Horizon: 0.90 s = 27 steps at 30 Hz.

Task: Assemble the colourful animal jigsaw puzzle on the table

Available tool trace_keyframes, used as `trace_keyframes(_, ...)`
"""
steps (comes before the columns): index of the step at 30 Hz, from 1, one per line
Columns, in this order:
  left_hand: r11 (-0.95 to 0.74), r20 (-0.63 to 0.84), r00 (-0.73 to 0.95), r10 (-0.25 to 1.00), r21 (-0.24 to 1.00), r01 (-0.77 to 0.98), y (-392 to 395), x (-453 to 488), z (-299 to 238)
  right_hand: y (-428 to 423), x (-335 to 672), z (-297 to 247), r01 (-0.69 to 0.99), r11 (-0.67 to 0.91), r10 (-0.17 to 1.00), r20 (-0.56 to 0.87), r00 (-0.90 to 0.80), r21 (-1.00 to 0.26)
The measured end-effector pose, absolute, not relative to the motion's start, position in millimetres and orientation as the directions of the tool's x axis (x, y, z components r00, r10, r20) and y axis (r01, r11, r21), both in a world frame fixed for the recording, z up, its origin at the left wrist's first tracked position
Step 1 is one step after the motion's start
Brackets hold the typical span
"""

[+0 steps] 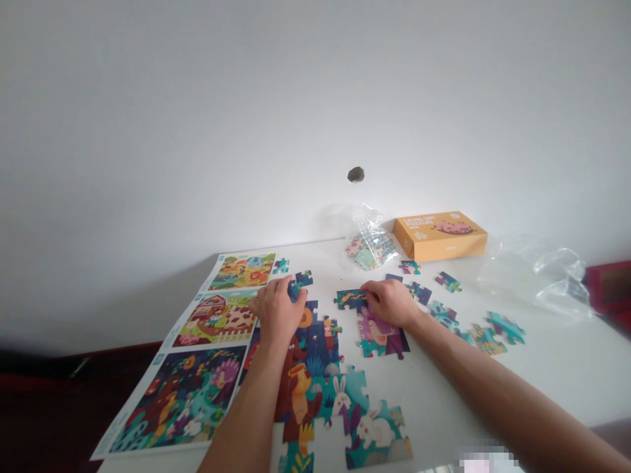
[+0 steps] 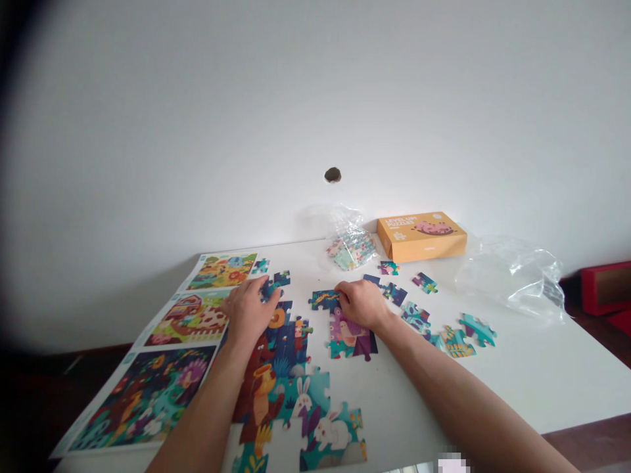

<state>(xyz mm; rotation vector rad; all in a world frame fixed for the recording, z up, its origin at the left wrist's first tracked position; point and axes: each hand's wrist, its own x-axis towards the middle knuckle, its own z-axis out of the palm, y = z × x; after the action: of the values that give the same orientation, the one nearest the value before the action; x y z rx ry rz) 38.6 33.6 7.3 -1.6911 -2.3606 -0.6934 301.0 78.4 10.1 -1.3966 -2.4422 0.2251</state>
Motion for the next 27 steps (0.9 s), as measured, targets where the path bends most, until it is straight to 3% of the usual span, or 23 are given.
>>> trace_keyframes(7, 0.282, 0.437, -0.392, 0.809, 0.296, 0.912, 31.9, 35.1, 8.3, 78.2, 301.5, 11.5, 0.803, 0.512, 0.859, 0.2, -0.472, -0.305)
trace_keyframes(27, 0.302, 0.364, -0.426, 0.828, 0.351, 0.886, 31.2, 39.5, 10.2, 78.1, 301.4, 11.6, 0.818, 0.502, 0.865, 0.184, -0.468, -0.282)
